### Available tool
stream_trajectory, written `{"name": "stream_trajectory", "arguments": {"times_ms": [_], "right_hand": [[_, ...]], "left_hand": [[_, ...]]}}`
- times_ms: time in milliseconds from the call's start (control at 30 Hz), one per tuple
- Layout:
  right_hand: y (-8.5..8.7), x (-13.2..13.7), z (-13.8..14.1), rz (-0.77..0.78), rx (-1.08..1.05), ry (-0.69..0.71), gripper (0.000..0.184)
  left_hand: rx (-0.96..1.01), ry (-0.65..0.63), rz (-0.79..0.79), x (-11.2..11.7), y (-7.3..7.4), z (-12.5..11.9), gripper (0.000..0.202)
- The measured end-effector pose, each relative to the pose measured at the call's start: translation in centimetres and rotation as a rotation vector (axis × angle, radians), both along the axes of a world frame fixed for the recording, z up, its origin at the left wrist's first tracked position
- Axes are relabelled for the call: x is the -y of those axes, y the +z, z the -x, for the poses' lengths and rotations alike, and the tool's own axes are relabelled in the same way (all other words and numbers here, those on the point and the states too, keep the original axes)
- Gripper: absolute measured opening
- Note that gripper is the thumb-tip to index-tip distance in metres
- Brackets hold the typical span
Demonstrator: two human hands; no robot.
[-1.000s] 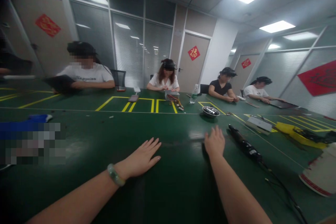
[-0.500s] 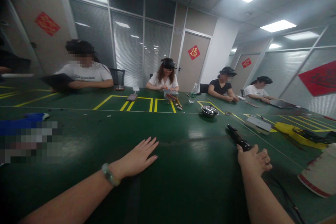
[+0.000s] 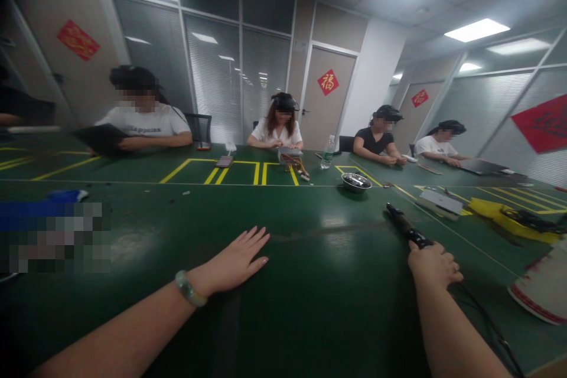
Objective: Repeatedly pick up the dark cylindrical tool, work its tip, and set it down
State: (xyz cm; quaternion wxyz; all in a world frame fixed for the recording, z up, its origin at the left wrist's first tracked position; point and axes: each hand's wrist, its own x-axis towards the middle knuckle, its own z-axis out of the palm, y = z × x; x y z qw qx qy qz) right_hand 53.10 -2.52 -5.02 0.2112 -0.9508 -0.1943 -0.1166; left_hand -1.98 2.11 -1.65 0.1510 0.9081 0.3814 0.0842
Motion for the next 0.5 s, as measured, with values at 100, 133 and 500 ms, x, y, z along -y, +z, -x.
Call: {"name": "stream_trajectory", "arguments": {"times_ms": [100,133,500], "right_hand": [[0.2,-0.1,-0.2,0.018,-0.030,-0.014,0.072],[0.3,-0.2,-0.3,0.019,-0.040,-0.017,0.072],[-0.4,-0.5,-2.4,-0.103,-0.077,0.003,0.073]], "left_hand": [[-0.015,0.006,0.015,0.2,0.5,0.0,0.070],[-0.021,0.007,0.022,0.3,0.7,-0.1,0.070],[0.009,-0.003,-0.009,0.3,0.5,0.1,0.068]]}}
